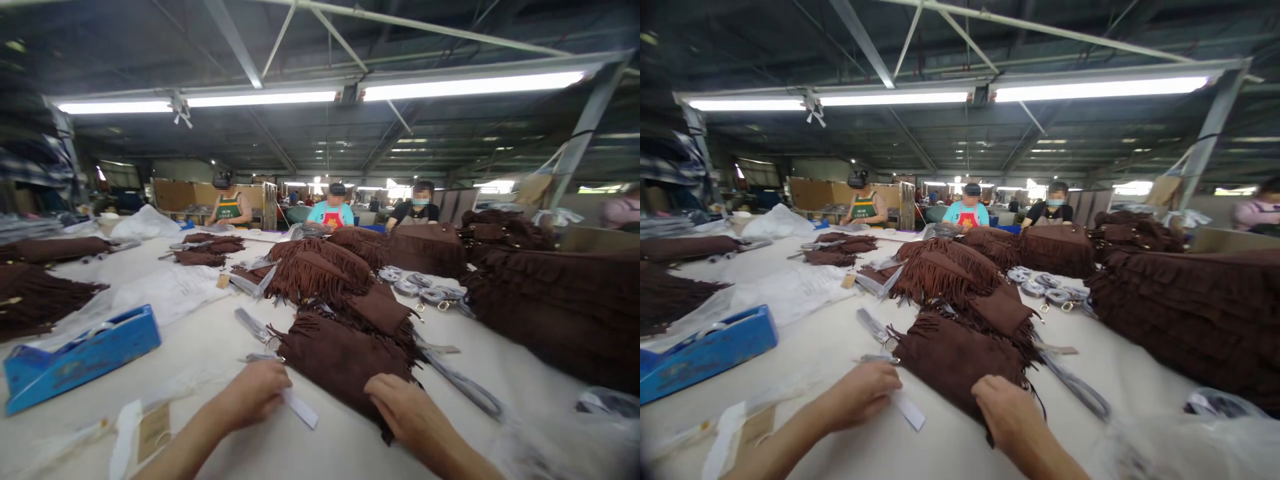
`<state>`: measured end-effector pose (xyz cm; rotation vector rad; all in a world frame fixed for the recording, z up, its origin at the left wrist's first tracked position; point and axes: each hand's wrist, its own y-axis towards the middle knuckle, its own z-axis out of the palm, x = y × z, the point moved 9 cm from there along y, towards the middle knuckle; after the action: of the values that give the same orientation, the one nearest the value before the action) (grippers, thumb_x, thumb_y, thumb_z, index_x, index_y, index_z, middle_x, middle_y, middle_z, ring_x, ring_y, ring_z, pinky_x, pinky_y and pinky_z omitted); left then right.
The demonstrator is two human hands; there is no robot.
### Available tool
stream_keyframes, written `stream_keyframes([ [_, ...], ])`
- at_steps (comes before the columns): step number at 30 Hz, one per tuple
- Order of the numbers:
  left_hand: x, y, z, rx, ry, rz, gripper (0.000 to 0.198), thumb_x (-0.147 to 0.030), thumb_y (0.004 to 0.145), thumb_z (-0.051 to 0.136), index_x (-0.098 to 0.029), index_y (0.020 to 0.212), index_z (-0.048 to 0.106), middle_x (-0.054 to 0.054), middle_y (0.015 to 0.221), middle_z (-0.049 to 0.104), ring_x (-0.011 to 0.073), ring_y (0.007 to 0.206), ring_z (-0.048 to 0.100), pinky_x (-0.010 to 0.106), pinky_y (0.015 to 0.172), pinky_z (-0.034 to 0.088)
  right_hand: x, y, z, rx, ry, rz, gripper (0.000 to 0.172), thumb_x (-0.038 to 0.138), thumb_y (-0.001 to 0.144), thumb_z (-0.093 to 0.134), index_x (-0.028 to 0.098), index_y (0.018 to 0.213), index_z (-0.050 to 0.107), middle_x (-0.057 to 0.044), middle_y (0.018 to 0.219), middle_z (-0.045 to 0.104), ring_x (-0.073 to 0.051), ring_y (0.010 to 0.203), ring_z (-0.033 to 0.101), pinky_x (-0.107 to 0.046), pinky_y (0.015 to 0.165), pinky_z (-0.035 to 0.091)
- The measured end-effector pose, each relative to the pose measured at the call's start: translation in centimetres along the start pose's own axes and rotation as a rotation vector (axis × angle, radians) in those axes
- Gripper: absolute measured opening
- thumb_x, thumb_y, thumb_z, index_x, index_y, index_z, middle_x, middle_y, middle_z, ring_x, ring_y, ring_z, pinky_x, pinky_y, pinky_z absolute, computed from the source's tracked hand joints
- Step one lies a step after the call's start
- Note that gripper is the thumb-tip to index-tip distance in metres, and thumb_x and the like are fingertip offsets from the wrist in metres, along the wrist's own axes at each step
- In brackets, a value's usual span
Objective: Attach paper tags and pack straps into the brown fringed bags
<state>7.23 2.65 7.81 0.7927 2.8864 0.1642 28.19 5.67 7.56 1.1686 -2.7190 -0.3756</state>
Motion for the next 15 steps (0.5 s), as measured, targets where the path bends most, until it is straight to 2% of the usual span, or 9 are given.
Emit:
stream_keyframes([
  [2, -2.3, 1.1, 2.3, 0.078, 0.220, 0.021, 0.015, -0.009, 0.083, 0.055, -0.017, 0.089, 0.066, 0.007, 0.095, 0.069, 0.0220, 0.090, 0.063, 0.031, 0.076, 0.052, 3.6, 0.5, 1.2, 0.085, 0.054, -0.043, 0.017, 0.013, 0.088, 0.053, 0.022, 0.096, 0.065, -0.004, 0.097, 0.069, -0.024, 0.090, 0.065, -0.033, 0.076, 0.053],
  [5, -3.1, 2.1, 4.4, 0.098, 0.343, -0.002, 0.016, -0.007, 0.089, 0.051, -0.011, 0.094, 0.066, 0.012, 0.094, 0.067, 0.0253, 0.089, 0.062, 0.035, 0.072, 0.052, 7.1, 1.5, 2.9, 0.207, 0.141, -0.039, 0.023, 0.018, 0.084, 0.061, 0.019, 0.107, 0.064, -0.006, 0.106, 0.068, -0.027, 0.097, 0.064, -0.035, 0.082, 0.053],
  [7, -2.8, 2.3, 5.0, 0.099, 0.353, -0.007, 0.016, -0.007, 0.090, 0.050, -0.010, 0.093, 0.066, 0.013, 0.093, 0.066, 0.0256, 0.088, 0.062, 0.036, 0.072, 0.052, 7.7, 2.3, 3.3, 0.216, 0.182, 0.013, 0.029, 0.020, 0.084, 0.062, 0.017, 0.113, 0.062, -0.008, 0.111, 0.066, -0.028, 0.101, 0.062, -0.037, 0.086, 0.052],
  [10, -2.6, 2.2, 5.0, 0.097, 0.343, -0.009, 0.015, -0.010, 0.092, 0.051, -0.012, 0.090, 0.065, 0.011, 0.091, 0.065, 0.0246, 0.088, 0.061, 0.035, 0.073, 0.051, 7.5, 3.2, 3.5, 0.149, 0.200, 0.051, 0.032, 0.019, 0.084, 0.062, 0.017, 0.115, 0.060, -0.009, 0.116, 0.064, -0.028, 0.104, 0.060, -0.036, 0.087, 0.050],
  [12, -3.1, 2.2, 4.9, 0.091, 0.319, -0.013, 0.015, -0.012, 0.092, 0.051, -0.013, 0.088, 0.065, 0.011, 0.092, 0.065, 0.0243, 0.089, 0.061, 0.035, 0.074, 0.051, 7.4, 3.7, 3.9, 0.097, 0.153, 0.031, 0.030, 0.015, 0.082, 0.063, 0.018, 0.112, 0.061, -0.008, 0.113, 0.065, -0.026, 0.100, 0.061, -0.032, 0.081, 0.051],
  [15, -4.1, 2.2, 4.6, 0.071, 0.250, -0.026, 0.012, -0.014, 0.090, 0.053, -0.016, 0.086, 0.065, 0.009, 0.092, 0.066, 0.0234, 0.089, 0.061, 0.033, 0.076, 0.050, 7.6, 4.1, 4.8, 0.026, 0.005, -0.062, 0.017, 0.008, 0.082, 0.061, 0.018, 0.094, 0.066, -0.005, 0.097, 0.068, -0.023, 0.088, 0.063, -0.027, 0.066, 0.048],
])
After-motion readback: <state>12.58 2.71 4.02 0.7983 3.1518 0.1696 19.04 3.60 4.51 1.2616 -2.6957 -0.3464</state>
